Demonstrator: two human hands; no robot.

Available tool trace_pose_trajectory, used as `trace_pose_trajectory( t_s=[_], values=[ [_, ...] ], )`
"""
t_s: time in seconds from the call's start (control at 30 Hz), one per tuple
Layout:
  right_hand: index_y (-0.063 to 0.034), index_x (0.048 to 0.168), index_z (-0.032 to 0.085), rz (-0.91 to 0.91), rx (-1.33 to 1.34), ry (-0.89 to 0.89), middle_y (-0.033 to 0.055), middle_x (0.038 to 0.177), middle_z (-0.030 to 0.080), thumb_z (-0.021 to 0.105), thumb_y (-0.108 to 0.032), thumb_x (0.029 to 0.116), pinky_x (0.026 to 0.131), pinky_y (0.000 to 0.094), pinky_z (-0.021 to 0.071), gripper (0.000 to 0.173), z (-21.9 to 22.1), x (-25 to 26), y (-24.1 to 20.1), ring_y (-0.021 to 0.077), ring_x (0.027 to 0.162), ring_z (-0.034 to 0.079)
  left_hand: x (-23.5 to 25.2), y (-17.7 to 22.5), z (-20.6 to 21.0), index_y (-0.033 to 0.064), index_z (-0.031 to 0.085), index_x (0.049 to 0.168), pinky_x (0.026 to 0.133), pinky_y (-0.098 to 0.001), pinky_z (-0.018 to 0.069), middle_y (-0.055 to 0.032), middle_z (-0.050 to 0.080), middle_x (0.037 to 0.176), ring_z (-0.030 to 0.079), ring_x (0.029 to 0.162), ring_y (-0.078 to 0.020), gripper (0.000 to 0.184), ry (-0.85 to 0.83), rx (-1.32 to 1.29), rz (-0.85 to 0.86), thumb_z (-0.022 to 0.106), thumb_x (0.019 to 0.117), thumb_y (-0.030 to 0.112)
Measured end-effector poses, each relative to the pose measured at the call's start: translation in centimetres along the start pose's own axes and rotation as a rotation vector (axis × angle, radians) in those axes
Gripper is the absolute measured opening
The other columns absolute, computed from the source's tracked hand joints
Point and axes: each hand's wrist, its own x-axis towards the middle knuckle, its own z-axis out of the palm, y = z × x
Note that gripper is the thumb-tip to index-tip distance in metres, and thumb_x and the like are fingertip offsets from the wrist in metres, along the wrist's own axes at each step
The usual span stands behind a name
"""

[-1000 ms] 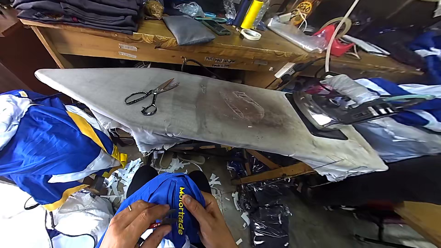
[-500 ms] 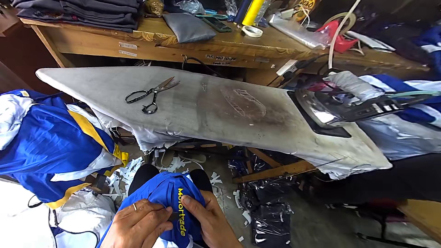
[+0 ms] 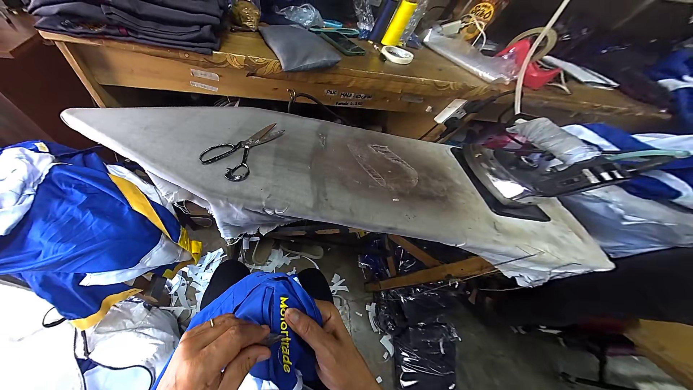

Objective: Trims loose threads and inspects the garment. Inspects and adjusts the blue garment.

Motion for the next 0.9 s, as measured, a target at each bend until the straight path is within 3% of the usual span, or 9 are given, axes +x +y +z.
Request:
trace_pose_trajectory(
  t_s=[0.3, 0.5, 0.9],
  values=[
    [-0.0075, 0.098, 0.073, -0.021, -0.071, 0.009, -0.0018, 0.088, 0.074, 0.055, -0.011, 0.1038, 0.079, 0.0249, 0.0595, 0.019, 0.07, 0.02, -0.02, 0.0040, 0.084, 0.070, 0.05, 0.06, 0.14, 0.0046, 0.075, 0.103, 0.086, -0.0215, 0.0556, -0.0051, 0.075, 0.094, 0.070, 0.092, -0.0087, 0.016, -0.004, 0.037, 0.016, 0.068, 0.1003, 0.019],
    [-0.0101, 0.099, 0.076, 0.045, 0.096, 0.068, 0.0006, 0.092, 0.076, 0.056, -0.014, 0.1039, 0.080, 0.0276, 0.0605, 0.020, -0.06, 0.19, 0.09, 0.0065, 0.086, 0.072, -0.22, 0.14, -0.17, 0.0053, 0.074, 0.109, 0.084, -0.0229, 0.0569, -0.0059, 0.075, 0.096, 0.070, 0.091, -0.0086, 0.020, 0.016, 0.006, -0.040, 0.071, 0.0984, 0.022],
    [-0.0094, 0.097, 0.076, 0.068, 0.136, 0.116, 0.0019, 0.090, 0.076, 0.058, -0.015, 0.1028, 0.079, 0.0278, 0.0607, 0.020, 0.02, 0.13, 0.06, 0.0075, 0.085, 0.073, -0.37, 0.50, 0.81, 0.0030, 0.074, 0.108, 0.084, -0.0214, 0.0565, -0.0067, 0.075, 0.095, 0.070, 0.090, -0.0081, 0.021, 0.022, 0.011, -0.074, 0.072, 0.0977, 0.021]
  ],
)
